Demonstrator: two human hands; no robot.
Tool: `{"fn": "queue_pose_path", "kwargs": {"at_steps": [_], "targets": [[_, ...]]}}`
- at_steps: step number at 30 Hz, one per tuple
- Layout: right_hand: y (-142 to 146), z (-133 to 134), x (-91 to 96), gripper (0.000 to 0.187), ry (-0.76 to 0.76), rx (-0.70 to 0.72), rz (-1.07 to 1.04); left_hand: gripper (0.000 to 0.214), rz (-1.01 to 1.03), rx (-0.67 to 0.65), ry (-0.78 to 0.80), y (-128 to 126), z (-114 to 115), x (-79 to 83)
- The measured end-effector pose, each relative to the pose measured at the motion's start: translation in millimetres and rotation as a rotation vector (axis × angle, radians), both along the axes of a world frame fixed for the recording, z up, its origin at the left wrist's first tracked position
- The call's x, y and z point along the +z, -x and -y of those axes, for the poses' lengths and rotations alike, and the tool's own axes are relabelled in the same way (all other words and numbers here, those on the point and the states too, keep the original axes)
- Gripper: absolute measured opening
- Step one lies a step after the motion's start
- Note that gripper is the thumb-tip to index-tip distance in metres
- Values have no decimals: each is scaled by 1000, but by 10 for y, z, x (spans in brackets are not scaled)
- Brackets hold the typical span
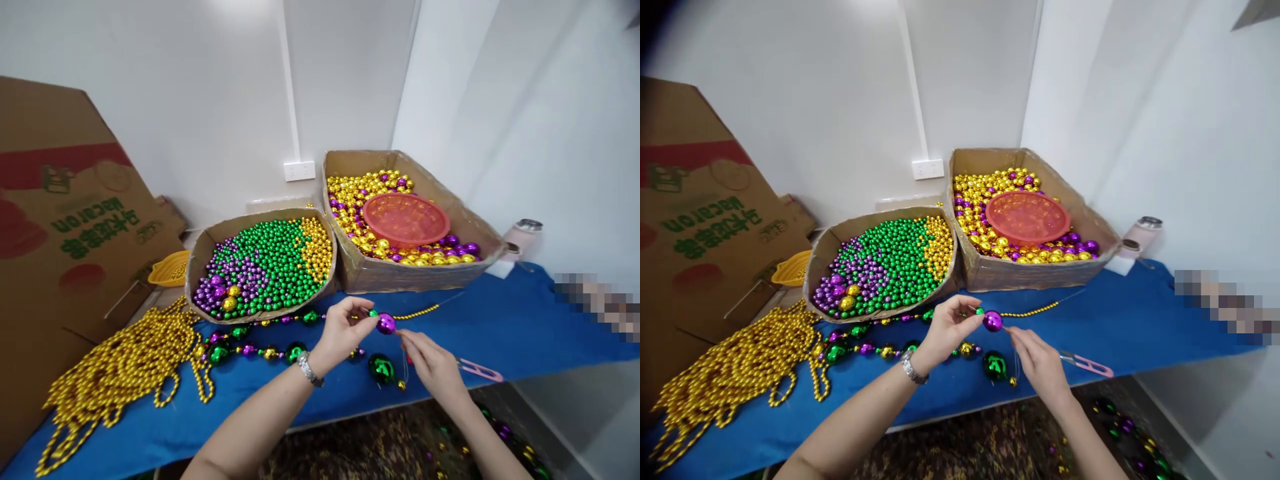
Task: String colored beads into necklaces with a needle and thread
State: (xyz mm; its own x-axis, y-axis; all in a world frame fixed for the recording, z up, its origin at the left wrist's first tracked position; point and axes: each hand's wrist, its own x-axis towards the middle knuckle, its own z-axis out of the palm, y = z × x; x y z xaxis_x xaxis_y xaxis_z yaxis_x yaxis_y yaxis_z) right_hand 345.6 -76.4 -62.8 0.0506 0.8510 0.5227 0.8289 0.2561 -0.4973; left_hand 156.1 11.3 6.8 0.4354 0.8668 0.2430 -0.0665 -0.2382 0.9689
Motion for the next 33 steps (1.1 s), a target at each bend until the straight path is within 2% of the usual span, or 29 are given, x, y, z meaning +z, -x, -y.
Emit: {"fn": "queue_pose_path", "kwargs": {"at_steps": [3, 6, 10, 14, 16, 19, 23, 25, 28, 30, 33], "targets": [[-32, 14, -200, 33, 32, -59, -63, 22, -58, -24, -50, -204, 53, -144], [92, 14, -397, 37, 72, -99, -125, 22, -100, -39, -49, -299, 85, -323], [436, -45, -558, 36, 104, -91, -208, 25, -123, -18, -57, -226, 39, -486], [696, -130, -574, 34, 110, -30, -257, 29, -127, -30, 24, -85, -66, -520], [686, -146, -528, 32, 98, -13, -264, 31, -114, -51, 53, -55, -104, -523], [503, -128, -388, 28, 82, -20, -270, 32, -99, -54, 35, -74, -133, -530], [264, -106, -84, 30, 70, -64, -301, 29, -215, -102, -124, -155, -123, -524], [249, -140, 71, 29, 51, -68, -324, 26, -273, -152, -220, -201, -104, -511], [274, -244, 260, 24, 8, -59, -370, 23, -281, -182, -261, -261, -83, -502], [228, -323, 361, 27, -35, -102, -429, 21, -273, -177, -241, -289, -86, -513], [-11, -426, 478, 31, -110, -238, -555, 18, -307, -189, -194, -311, -121, -549]]}}
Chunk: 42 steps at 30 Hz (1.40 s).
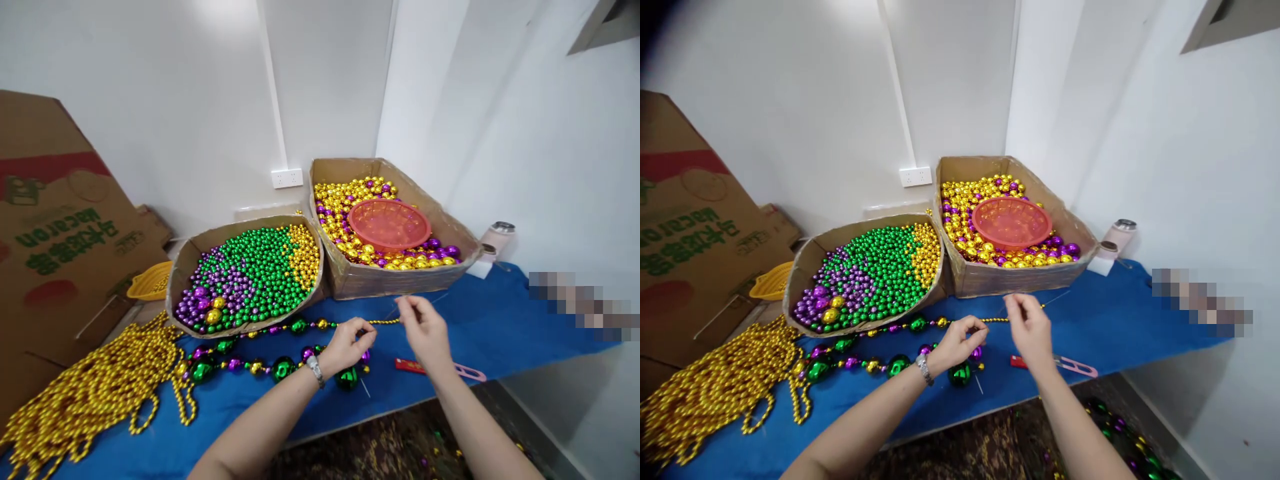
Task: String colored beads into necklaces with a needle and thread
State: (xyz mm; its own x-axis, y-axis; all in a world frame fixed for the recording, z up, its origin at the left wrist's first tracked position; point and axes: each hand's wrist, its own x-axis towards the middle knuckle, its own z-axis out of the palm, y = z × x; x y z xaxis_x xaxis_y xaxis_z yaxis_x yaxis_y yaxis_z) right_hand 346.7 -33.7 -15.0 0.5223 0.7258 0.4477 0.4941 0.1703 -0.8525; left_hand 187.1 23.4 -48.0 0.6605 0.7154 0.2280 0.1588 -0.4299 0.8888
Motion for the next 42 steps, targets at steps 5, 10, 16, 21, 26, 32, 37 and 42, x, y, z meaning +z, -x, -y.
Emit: {"fn": "queue_pose_path", "kwargs": {"at_steps": [5, 10, 16, 21, 26, 32, 37, 42], "targets": [[-637, -79, 7, 46, -35, -224, -196, 15, -13, -33, 26, 27, -101, -52], [-1232, 23, -251, 35, 146, -418, -294, 18, 51, -54, 128, 113, -199, -101], [-1707, 325, -536, 28, 536, -493, -181, 30, 148, -29, 307, 155, -233, 53], [-1859, 359, -611, 30, 749, -540, 121, 34, 277, -50, 559, 151, -184, 284], [-1677, -5, -692, 29, 860, -288, 463, 33, 299, -19, 626, 137, -155, 395], [-1501, -397, -748, 32, 927, -81, 711, 27, 255, 87, 542, 93, -182, 484], [-1511, -452, -727, 32, 980, -37, 782, 31, 236, 195, 599, 106, -218, 470], [-1506, -311, -490, 30, 973, 0, 802, 30, 290, 210, 663, 171, -230, 437]]}}
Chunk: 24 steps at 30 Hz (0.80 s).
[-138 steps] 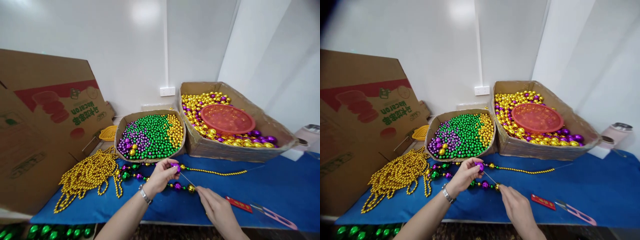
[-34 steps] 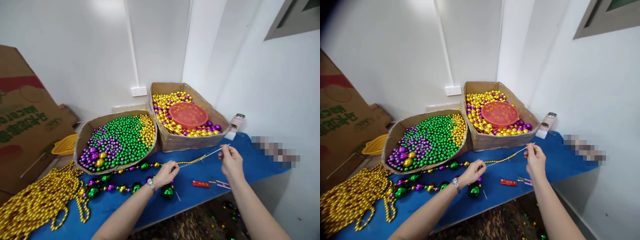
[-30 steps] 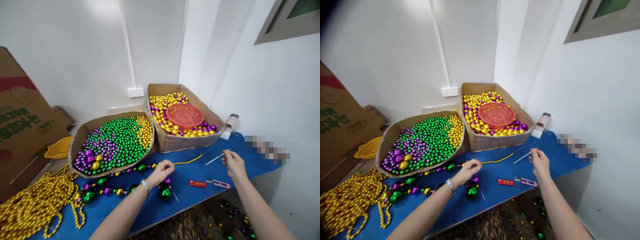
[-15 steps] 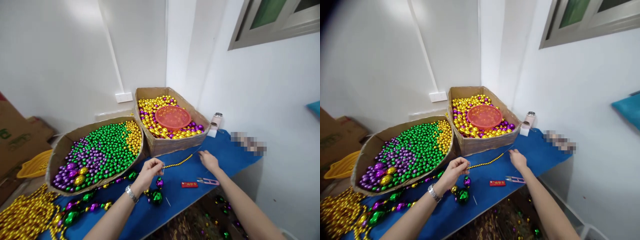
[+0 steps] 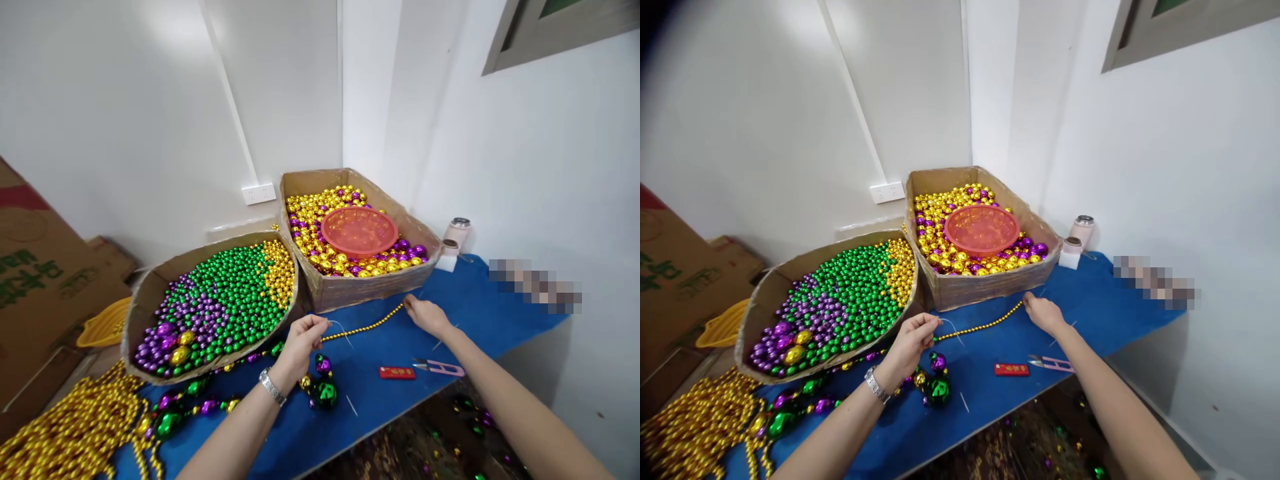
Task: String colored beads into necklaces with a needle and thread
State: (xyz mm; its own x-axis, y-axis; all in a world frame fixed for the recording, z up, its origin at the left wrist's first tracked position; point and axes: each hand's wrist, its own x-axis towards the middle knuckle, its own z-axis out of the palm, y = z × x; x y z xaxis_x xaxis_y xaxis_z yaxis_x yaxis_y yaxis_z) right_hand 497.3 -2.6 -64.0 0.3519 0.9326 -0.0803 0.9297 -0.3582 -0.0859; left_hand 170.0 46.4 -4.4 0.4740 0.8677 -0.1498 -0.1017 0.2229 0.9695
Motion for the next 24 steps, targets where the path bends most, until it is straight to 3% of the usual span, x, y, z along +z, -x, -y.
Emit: {"fn": "queue_pose_path", "kwargs": {"at_steps": [5, 9, 13, 17, 24], "targets": [[238, 353, 428, 17, -94, 245, -39, 32, 18, 13, -23, 39, 3, -44], [714, 603, 752, 29, -200, 443, -70, 34, -115, 34, -241, 1, 29, -53], [1287, 630, 1029, 33, -274, 680, -66, 33, -217, -40, -468, -47, 109, -12], [1617, 474, 1121, 30, -270, 579, -1, 31, -196, -143, -512, -10, 211, 70], [1634, 391, 1070, 28, -266, 526, 16, 26, -173, -128, -440, 139, 226, 71]]}}
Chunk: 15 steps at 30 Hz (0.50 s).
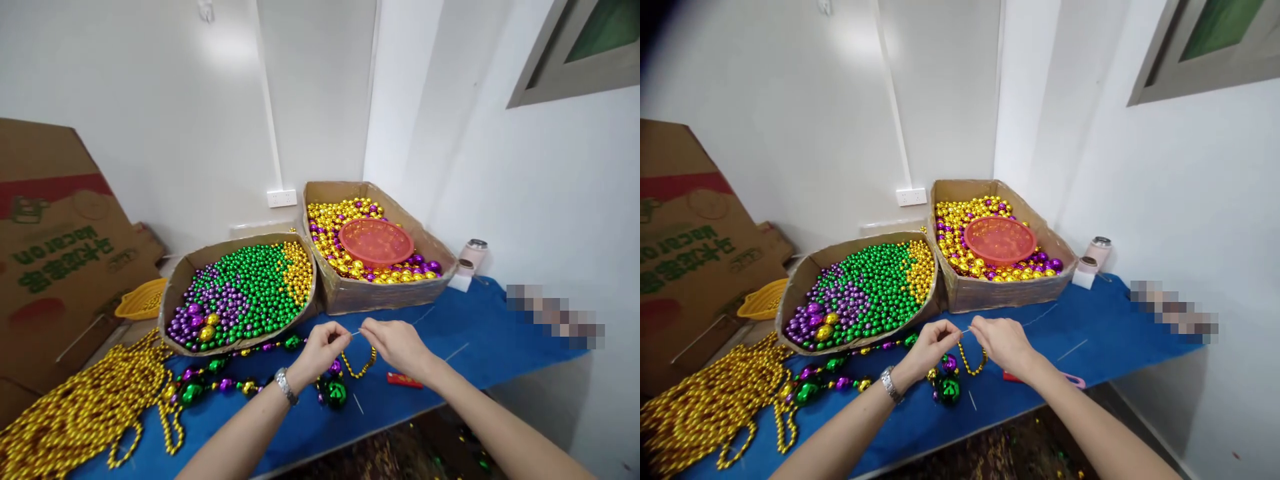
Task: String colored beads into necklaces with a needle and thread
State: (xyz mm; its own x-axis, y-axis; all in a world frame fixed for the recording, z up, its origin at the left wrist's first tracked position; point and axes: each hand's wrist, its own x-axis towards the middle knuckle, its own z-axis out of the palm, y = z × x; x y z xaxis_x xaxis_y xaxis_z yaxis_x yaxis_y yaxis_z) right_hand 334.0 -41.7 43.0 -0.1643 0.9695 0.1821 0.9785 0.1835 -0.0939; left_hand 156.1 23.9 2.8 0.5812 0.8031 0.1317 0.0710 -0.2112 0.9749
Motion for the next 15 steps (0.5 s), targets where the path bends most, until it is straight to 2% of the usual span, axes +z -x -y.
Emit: {"fn": "queue_pose_path", "kwargs": {"at_steps": [4, 6, 10, 13, 15], "targets": [[27, 60, 120, 37, 22, 53, -20, 24, 21, 135, 4, -29, -47, -51], [66, 50, 168, 41, 49, 131, -65, 23, 10, 123, -38, -64, -46, -48], [152, -53, 159, 44, 88, 185, -122, 19, 15, -50, -77, -105, -8, -12], [205, -133, 113, 42, 105, 163, -148, 18, 59, -202, 36, -89, 14, 0], [234, -167, 96, 40, 119, 150, -181, 19, 63, -244, 103, -70, 23, 4]]}}
